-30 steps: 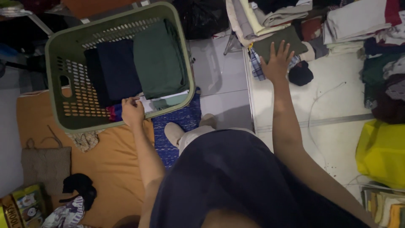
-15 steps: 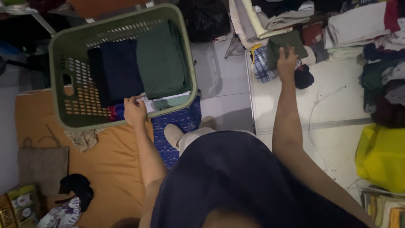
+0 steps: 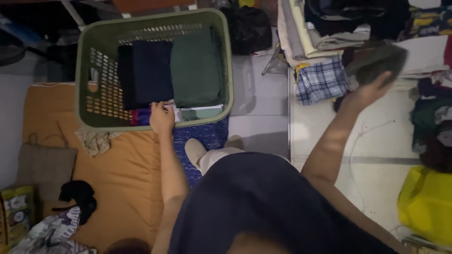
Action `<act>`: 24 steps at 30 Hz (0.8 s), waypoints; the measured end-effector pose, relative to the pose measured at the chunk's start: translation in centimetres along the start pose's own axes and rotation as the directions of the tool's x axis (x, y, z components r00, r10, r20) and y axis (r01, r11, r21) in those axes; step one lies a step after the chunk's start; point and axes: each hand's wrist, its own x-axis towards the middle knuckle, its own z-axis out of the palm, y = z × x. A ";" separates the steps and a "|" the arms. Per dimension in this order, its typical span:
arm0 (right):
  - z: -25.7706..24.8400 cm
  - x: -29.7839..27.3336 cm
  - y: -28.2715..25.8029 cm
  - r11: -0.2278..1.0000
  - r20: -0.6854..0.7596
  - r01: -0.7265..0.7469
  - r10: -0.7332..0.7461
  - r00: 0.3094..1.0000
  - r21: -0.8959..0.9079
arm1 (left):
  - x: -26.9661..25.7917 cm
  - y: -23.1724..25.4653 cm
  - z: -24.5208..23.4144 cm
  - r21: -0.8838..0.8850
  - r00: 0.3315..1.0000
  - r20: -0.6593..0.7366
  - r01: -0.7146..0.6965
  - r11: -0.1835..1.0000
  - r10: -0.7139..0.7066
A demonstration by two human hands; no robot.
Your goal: Fold laundry and place it into a plastic laundry basket.
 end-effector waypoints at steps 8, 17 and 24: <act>1.8 -0.4 -4.3 0.929 0.140 -0.078 0.028 0.990 0.361 | 0.4 -1.3 1.2 0.064 0.999 -0.020 -0.032 0.997 0.033; 9.6 -5.0 -3.6 0.432 0.528 -0.663 0.401 0.748 0.612 | 1.6 -1.9 5.7 -0.423 0.998 -0.068 -0.038 0.906 0.010; 15.9 -11.8 -1.2 0.050 0.611 -0.845 0.669 0.424 0.532 | -3.7 10.2 7.6 -0.853 0.944 0.243 0.099 0.513 0.222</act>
